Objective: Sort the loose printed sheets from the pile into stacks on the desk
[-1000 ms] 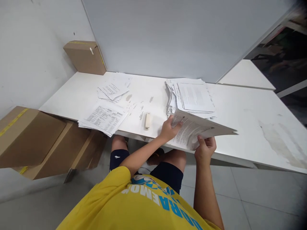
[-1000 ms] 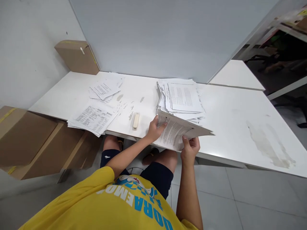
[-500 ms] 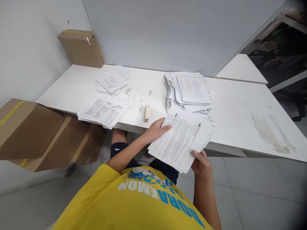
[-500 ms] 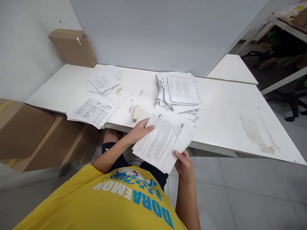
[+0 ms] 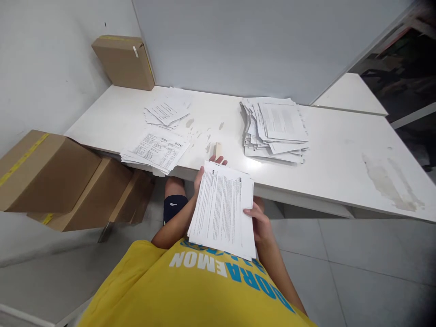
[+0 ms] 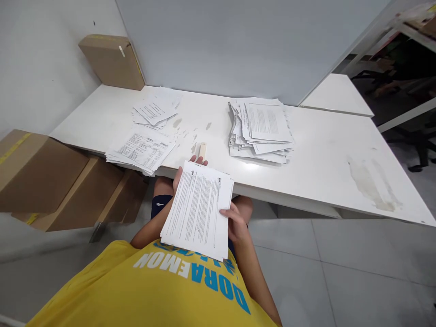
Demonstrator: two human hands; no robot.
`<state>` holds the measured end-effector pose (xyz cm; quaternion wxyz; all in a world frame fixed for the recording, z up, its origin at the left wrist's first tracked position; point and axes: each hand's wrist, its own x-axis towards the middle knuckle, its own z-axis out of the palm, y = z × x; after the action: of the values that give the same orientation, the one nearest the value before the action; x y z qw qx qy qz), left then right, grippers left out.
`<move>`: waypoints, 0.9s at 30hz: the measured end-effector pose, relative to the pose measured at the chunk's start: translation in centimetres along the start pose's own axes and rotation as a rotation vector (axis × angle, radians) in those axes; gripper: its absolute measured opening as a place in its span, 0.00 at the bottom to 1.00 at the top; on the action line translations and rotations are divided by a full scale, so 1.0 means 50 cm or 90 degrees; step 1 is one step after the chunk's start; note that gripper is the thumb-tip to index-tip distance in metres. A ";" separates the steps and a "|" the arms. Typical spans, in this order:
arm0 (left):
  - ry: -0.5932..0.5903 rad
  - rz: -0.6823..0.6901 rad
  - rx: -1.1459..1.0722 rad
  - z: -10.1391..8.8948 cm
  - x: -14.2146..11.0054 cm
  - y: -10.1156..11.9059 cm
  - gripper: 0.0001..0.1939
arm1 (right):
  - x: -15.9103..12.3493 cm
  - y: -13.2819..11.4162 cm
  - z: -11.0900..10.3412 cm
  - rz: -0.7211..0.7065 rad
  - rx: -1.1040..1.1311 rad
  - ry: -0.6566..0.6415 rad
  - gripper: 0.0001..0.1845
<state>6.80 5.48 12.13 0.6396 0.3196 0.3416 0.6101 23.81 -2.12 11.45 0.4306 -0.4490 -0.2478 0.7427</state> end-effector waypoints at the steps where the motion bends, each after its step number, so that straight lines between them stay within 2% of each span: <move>1: 0.001 -0.001 0.024 -0.002 -0.002 -0.002 0.40 | -0.004 0.003 0.004 0.011 0.011 0.005 0.23; 6: 0.043 -0.007 0.076 -0.025 -0.032 -0.005 0.35 | -0.024 0.005 0.014 0.039 0.026 0.013 0.26; 11: 0.047 -0.011 0.044 -0.053 -0.068 0.011 0.27 | -0.046 0.005 0.012 0.093 -0.050 -0.048 0.26; 15: 0.050 -0.077 0.070 -0.054 -0.097 0.026 0.31 | -0.057 0.008 0.012 0.079 -0.052 -0.022 0.25; 18: 0.010 -0.132 0.079 -0.050 -0.106 0.036 0.32 | -0.052 0.014 0.009 0.006 -0.017 0.065 0.26; 22: -0.064 -0.175 0.094 -0.060 -0.080 0.043 0.26 | -0.016 0.029 -0.004 -0.190 0.030 0.240 0.30; 24: -0.063 -0.178 0.127 -0.075 -0.054 0.042 0.22 | 0.012 0.037 -0.009 -0.267 0.059 0.300 0.32; 27: -0.032 -0.174 0.197 -0.099 -0.010 0.037 0.19 | 0.055 0.047 -0.002 -0.308 0.105 0.316 0.32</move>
<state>1.65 5.03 10.90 0.6680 0.3795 0.4553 0.4500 22.29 -0.97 8.39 0.6757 -0.5076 -0.1738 0.5055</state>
